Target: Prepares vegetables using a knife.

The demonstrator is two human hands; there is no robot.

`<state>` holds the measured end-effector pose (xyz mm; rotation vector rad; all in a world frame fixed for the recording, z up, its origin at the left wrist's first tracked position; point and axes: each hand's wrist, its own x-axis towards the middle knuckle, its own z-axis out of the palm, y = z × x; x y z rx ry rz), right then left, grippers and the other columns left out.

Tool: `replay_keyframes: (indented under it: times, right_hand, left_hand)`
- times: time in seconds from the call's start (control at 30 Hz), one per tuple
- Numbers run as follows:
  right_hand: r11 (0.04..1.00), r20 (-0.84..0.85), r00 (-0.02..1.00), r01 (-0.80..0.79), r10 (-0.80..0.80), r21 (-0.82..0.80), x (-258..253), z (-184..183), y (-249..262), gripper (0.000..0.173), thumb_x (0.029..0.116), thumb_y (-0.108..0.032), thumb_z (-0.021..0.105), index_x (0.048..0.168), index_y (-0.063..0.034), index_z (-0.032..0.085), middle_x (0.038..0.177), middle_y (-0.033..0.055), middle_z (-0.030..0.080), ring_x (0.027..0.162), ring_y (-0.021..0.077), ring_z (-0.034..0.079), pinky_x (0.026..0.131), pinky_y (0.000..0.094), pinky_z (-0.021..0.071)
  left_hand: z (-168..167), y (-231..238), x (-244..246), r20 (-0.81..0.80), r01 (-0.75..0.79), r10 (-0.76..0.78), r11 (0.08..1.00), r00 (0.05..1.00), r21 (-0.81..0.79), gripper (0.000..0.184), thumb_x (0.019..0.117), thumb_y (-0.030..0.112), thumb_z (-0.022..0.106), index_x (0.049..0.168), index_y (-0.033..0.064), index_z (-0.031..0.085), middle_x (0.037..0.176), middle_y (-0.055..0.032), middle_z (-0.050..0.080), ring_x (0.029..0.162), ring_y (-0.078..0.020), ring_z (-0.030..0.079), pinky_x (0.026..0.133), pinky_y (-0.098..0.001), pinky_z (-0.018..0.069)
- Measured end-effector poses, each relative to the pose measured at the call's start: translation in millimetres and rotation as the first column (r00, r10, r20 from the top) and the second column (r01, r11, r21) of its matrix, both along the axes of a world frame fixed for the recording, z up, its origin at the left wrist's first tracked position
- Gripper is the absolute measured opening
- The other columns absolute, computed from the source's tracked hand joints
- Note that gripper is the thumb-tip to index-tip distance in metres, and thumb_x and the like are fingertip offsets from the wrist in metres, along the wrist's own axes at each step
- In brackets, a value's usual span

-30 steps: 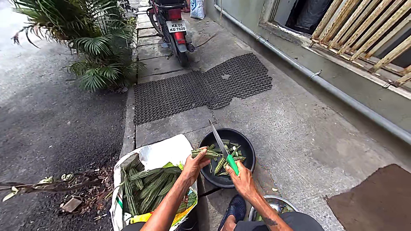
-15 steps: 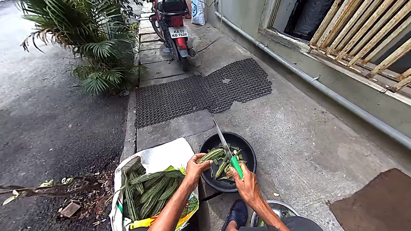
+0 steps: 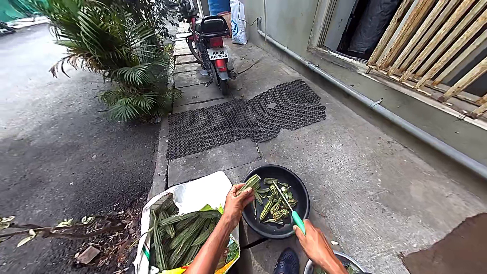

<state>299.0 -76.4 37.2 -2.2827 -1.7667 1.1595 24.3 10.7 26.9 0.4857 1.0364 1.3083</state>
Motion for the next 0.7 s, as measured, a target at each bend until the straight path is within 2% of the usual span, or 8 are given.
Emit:
replay_keyframes:
  times: [0.1,0.17,0.23,0.3,0.4,0.47,0.57,0.7]
  right_hand:
    - [0.943,-0.302,0.941,0.23,-0.153,0.241,-6.6,12.0,19.4,0.047,0.0982,-0.047,0.061,0.116,-0.0044,0.063,0.081,0.0111,0.064,0.067,0.0254,0.064,0.065,0.0466,0.055]
    - [0.881,-0.593,0.793,0.373,-0.139,0.293,-22.7,14.8,28.6,0.046,0.0889,-0.045,0.075,0.109,-0.0056,0.065,0.078,0.0063,0.066,0.055,0.0197,0.063,0.053,0.0392,0.0577]
    - [0.852,-0.787,0.615,0.434,-0.042,0.293,-37.6,20.0,33.0,0.047,0.0821,-0.037,0.086,0.109,-0.004,0.066,0.087,0.0071,0.073,0.057,0.02,0.066,0.051,0.0366,0.0592]
    - [0.852,-0.854,0.52,0.446,0.001,0.273,-44.5,26.0,33.1,0.056,0.0784,-0.035,0.09,0.117,-0.0028,0.065,0.096,0.0092,0.075,0.059,0.0189,0.065,0.051,0.0334,0.0574]
    - [0.848,-0.884,0.462,0.494,-0.072,0.19,-42.3,29.5,29.7,0.06,0.0743,-0.031,0.093,0.117,-0.0023,0.062,0.074,0.0096,0.066,0.052,0.0178,0.06,0.048,0.0324,0.0542]
    - [0.847,-0.845,0.527,0.487,-0.091,0.213,-23.6,30.9,25.7,0.056,0.0778,-0.031,0.09,0.117,-0.0044,0.059,0.075,0.0092,0.064,0.053,0.018,0.059,0.049,0.0336,0.0544]
    - [0.809,-0.641,0.755,0.46,-0.141,0.364,39.1,48.9,26.9,0.06,0.0768,-0.037,0.09,0.118,-0.0044,0.062,0.087,0.0098,0.067,0.063,0.0181,0.062,0.056,0.0373,0.0563]
    - [0.751,-0.286,0.918,0.39,-0.273,0.533,162.5,28.4,2.9,0.065,0.0728,-0.043,0.092,0.114,-0.0014,0.064,0.089,0.0123,0.069,0.076,0.0241,0.067,0.071,0.0483,0.056]
  left_hand:
    - [8.5,-13.1,-0.9,0.268,0.141,-0.146,0.989,0.952,0.038,0.034,0.1104,0.025,0.044,0.135,0.003,0.049,0.127,-0.022,0.066,0.109,-0.035,0.07,0.092,-0.049,0.0592]
    - [10.3,-19.8,2.4,0.325,0.218,-0.223,0.975,0.919,0.052,0.046,0.112,0.039,0.033,0.136,0.0027,0.048,0.123,-0.0201,0.068,0.108,-0.0342,0.071,0.093,-0.05,0.0591]
    - [9.8,-22.7,11.1,0.315,0.293,-0.289,0.955,0.904,0.034,0.052,0.112,0.043,0.027,0.133,0.0013,0.05,0.111,-0.0171,0.07,0.1,-0.0305,0.072,0.09,-0.0484,0.0602]
    - [9.0,-24.5,23.3,0.269,0.386,-0.383,0.921,0.883,0.044,0.053,0.1117,0.043,0.029,0.129,-0.0009,0.054,0.107,-0.0173,0.071,0.098,-0.0292,0.072,0.09,-0.0469,0.0603]
    - [7.4,-28.1,41.7,0.031,0.574,-0.578,0.815,0.816,0.079,0.045,0.1103,0.036,0.039,0.123,-0.0015,0.061,0.112,-0.0167,0.073,0.103,-0.0269,0.072,0.094,-0.0446,0.0593]
    - [5.3,-33.9,51.8,-0.188,0.68,-0.661,0.732,0.727,0.054,0.04,0.1095,0.033,0.044,0.124,0.0027,0.066,0.116,-0.0134,0.072,0.107,-0.0244,0.071,0.095,-0.043,0.0585]
    - [2.1,-31.2,54.1,-0.564,0.743,-0.645,0.664,0.516,-0.08,0.047,0.1081,0.044,0.045,0.141,0.015,0.06,0.133,-0.0054,0.068,0.116,-0.0236,0.067,0.095,-0.046,0.0578]
    - [-14.5,-27.2,32.2,-0.7,0.624,-0.558,0.754,0.445,-0.205,0.054,0.1051,0.052,0.048,0.141,0.0133,0.059,0.136,-0.0102,0.064,0.119,-0.0296,0.065,0.094,-0.0559,0.0553]
